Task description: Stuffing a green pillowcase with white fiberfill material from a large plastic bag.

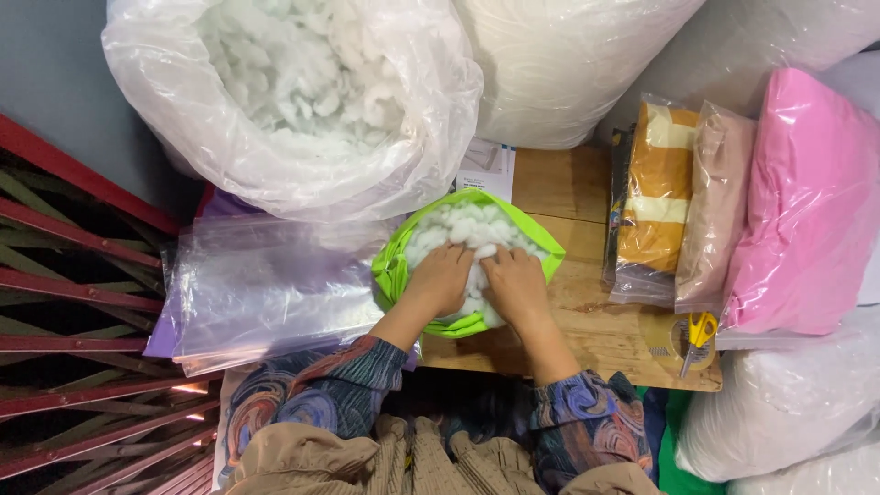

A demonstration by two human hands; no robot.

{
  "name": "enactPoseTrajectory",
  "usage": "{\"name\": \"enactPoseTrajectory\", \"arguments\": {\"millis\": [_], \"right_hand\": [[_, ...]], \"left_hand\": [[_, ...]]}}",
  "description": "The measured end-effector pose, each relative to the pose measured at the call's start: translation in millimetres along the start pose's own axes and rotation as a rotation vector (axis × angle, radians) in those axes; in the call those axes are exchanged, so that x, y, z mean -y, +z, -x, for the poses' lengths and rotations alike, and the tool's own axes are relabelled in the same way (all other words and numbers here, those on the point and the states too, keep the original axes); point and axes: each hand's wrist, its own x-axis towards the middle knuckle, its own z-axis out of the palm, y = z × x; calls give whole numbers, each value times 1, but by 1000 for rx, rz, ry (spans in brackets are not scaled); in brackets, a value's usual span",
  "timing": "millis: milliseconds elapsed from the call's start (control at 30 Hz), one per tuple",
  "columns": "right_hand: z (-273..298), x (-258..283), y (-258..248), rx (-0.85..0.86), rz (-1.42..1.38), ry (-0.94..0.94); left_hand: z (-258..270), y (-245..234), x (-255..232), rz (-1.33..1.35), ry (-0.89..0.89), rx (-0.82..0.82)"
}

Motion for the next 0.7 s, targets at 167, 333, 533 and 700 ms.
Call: {"name": "enactPoseTrajectory", "arguments": {"millis": [167, 333, 533, 700], "right_hand": [[-13, -26, 26, -82, -29, 168], [-9, -31, -27, 143, -396, 370], [30, -28, -141, 194, -808, 177], [54, -25, -160, 166, -961, 66]], "left_hand": [[-7, 17, 17, -62, -16, 10], [15, -30, 7, 59, 2, 9], [46, -84, -4, 382, -74, -217], [59, -92, -8, 365, -74, -362]]}}
